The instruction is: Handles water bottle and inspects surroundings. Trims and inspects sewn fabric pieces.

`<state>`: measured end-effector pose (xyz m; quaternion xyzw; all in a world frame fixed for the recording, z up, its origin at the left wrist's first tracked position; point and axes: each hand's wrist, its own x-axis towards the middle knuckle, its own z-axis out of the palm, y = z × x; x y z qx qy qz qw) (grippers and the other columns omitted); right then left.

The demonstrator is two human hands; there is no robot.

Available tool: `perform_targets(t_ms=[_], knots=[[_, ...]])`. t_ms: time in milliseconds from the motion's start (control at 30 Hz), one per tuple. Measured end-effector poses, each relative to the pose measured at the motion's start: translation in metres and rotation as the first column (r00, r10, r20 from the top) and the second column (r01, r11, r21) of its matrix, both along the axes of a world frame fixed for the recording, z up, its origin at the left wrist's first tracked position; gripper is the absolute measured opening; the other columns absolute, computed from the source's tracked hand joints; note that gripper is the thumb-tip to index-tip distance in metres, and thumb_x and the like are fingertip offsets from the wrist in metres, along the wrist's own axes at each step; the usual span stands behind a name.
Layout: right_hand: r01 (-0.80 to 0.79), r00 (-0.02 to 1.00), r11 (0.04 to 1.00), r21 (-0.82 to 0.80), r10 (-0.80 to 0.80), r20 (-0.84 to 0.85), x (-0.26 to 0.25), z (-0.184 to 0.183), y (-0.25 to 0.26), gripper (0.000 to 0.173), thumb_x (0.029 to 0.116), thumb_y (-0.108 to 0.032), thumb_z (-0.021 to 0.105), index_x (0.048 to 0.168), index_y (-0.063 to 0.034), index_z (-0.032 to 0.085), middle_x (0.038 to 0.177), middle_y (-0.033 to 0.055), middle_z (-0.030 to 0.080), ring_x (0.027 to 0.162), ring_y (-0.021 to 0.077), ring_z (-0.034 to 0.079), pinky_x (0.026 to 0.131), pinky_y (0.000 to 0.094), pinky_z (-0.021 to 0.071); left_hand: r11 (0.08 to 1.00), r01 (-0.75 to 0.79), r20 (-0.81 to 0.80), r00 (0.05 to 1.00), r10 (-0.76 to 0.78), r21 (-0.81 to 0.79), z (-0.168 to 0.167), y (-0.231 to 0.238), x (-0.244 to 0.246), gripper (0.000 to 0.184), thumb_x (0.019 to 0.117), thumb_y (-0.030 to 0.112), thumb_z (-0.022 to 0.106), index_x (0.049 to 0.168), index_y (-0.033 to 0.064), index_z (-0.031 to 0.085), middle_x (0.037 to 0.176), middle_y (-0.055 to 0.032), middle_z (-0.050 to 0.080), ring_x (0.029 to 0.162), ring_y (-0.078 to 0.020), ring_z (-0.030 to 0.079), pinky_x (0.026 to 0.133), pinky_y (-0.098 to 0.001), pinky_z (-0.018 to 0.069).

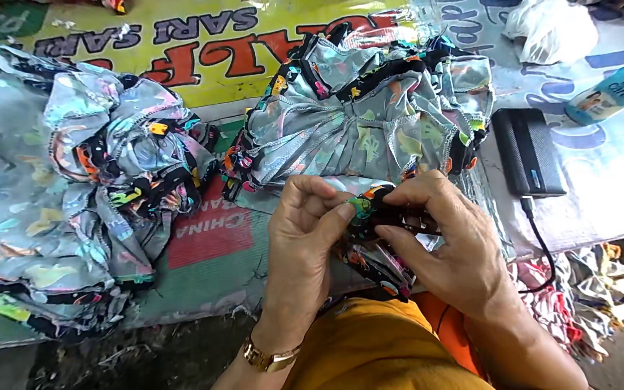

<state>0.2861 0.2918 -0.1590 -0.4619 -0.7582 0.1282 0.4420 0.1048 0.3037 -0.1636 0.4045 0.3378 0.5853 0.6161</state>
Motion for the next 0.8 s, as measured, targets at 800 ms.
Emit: perform_targets(t_ms=[800], knots=[[-0.035, 0.998, 0.998, 0.058, 0.037, -0.050, -0.0031, -0.0079, 0.0068, 0.011, 0.0974, -0.014, 0.068, 0.103, -0.0044, 0.069, 0.094, 0.0016, 0.068, 0.084, 0.0038, 0.064, 0.070, 0.0179, 0.0528, 0.991, -0.074, -0.133, 0.987, 0.089, 0.115, -0.0048, -0.0042, 0.0036, 0.026, 0.0923, -0.004, 0.066, 0.111, 0.0135, 0.061, 0.096, -0.0032, 0.071, 0.086, -0.0093, 0.071, 0.080, -0.0255, 0.0604]])
